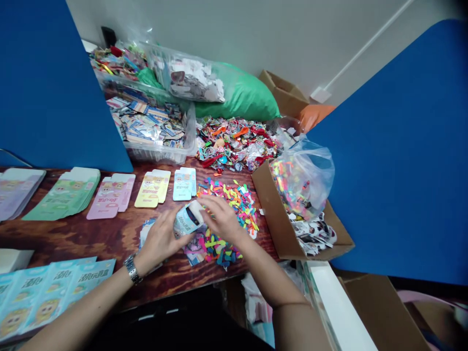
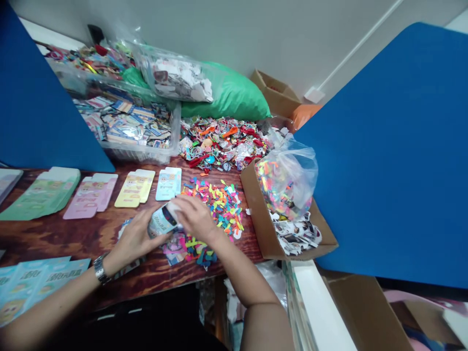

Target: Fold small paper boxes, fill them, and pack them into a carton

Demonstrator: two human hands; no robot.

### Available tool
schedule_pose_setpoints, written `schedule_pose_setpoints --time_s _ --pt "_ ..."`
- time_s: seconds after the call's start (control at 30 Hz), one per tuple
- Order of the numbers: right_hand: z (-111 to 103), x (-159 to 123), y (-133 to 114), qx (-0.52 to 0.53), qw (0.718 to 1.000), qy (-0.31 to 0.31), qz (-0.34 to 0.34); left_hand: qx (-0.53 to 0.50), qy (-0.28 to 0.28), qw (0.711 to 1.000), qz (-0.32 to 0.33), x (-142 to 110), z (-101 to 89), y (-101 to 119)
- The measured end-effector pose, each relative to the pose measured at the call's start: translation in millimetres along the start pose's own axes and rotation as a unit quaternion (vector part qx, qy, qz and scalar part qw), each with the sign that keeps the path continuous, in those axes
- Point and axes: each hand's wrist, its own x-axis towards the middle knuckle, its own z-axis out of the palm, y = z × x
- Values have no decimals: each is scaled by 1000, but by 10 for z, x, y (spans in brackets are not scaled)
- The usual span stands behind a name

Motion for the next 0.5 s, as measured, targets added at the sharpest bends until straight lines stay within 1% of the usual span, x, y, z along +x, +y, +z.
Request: schedule_pose_setpoints --time_s 0.07,0.1,0.13,0.17,0.23,0.3,0.4,0.5 --pt "-53 165 383 -41 993 -6 113 7 -6 1000 -14 0 -40 -10" --pt "-75 258 605 -80 978 -25 190 6 -6 1000 -16 -5 -58 -5" --pt "-89 352 831 -129 953 -67 265 4 -7 1000 -16 -13 -72 6" --pt "-95 442 1049 -150 939 -85 297 1 -8 1000 -14 -24 -82 20" --pt "-74 601 1423 -182 918 -112 335 -2 -9 1000 -9 -51 -87 52" --pt "-19 720 1681 -200 906 -135 348 -1 -6 1000 -11 -81 -79 74" --pt "78 811 1869 -223 891 -173 356 -1 -11 1000 -22 -118 -64 74" --pt "130 783 1911 -238 884 -195 352 -5 -12 1000 -23 -149 -57 52"
